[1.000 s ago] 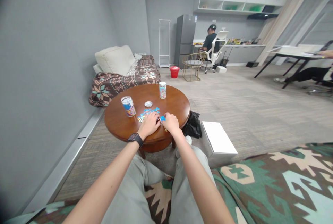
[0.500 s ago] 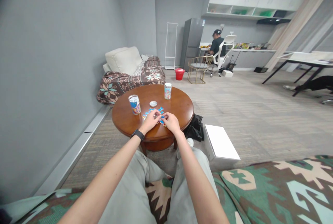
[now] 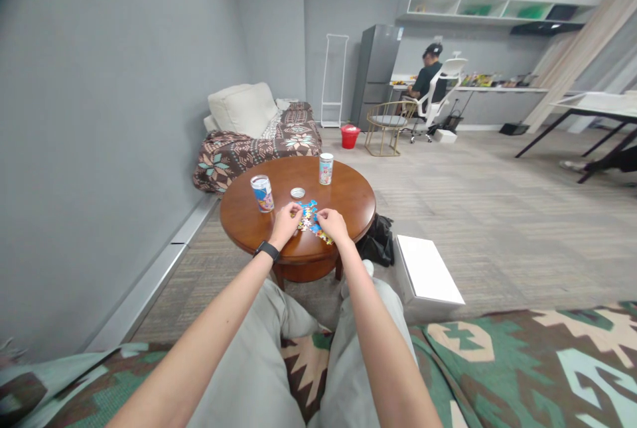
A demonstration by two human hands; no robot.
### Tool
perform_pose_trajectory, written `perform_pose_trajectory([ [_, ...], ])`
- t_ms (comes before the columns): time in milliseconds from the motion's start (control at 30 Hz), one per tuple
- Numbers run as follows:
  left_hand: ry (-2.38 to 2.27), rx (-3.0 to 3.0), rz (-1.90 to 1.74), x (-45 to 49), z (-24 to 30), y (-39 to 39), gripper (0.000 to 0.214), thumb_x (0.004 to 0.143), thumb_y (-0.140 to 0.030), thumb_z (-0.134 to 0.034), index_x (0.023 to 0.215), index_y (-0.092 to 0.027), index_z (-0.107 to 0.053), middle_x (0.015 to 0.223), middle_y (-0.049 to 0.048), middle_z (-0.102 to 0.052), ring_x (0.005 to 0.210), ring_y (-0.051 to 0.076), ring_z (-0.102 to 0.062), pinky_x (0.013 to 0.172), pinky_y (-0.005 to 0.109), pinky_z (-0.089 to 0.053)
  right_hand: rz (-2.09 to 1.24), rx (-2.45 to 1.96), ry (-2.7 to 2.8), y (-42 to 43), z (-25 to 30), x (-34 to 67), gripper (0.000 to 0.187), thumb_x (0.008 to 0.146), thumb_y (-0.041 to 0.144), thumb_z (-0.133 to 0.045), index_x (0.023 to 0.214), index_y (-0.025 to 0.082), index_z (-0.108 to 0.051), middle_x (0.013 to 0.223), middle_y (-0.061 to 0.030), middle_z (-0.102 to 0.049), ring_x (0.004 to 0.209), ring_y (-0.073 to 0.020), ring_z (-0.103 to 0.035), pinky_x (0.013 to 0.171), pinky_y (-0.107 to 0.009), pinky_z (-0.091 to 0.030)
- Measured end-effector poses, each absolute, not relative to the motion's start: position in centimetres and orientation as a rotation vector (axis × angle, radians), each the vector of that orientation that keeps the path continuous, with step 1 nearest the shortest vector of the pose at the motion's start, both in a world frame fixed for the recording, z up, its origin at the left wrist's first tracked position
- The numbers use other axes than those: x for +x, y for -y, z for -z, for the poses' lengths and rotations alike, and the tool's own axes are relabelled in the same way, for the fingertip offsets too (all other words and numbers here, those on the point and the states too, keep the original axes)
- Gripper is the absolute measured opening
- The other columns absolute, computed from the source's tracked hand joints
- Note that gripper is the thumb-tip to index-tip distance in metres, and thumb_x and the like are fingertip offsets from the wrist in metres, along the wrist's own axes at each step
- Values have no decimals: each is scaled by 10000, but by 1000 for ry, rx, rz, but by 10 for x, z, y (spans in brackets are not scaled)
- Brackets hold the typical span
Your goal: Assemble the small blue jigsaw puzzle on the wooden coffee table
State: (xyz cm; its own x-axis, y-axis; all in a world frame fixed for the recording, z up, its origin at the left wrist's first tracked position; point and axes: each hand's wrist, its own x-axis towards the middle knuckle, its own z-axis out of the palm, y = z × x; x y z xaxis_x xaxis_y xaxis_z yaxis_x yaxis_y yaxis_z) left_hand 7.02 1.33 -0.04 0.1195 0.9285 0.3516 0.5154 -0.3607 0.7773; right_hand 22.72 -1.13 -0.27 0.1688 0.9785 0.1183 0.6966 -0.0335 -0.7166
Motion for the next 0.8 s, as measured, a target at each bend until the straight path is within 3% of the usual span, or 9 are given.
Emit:
perform_pose_trajectory([
  [233, -1413, 2015, -1193, 68, 7, -18, 206, 817, -93, -546, 990, -162, -634, 1069, 98, -635, 1056, 221, -563, 982, 349, -421, -304, -1800, 1763, 8, 0, 232, 294, 841, 203, -550, 1110, 189, -669, 889, -47, -655, 824, -158, -611, 800, -260, -449],
  [433, -1366, 2029, -1162, 70, 9, -19, 205, 811, -77, -535, 966, -177, -626, 1011, 77, -632, 1017, 213, -572, 948, 343, -437, -232, -1827, 1978, 37, 4, 233, 297, 724, 386, -740, 944, 193, -691, 944, -70, -616, 890, -204, -583, 821, -307, -443],
  [800, -1309, 2014, -1137, 71, 7, -16, 134, 757, -115, -599, 867, -172, -651, 974, 65, -640, 973, 208, -585, 923, 343, -456, -422, -1622, 1773, 6, 25, 232, 251, 711, 310, -728, 901, 195, -609, 874, -6, -655, 811, -158, -592, 746, -280, -453],
])
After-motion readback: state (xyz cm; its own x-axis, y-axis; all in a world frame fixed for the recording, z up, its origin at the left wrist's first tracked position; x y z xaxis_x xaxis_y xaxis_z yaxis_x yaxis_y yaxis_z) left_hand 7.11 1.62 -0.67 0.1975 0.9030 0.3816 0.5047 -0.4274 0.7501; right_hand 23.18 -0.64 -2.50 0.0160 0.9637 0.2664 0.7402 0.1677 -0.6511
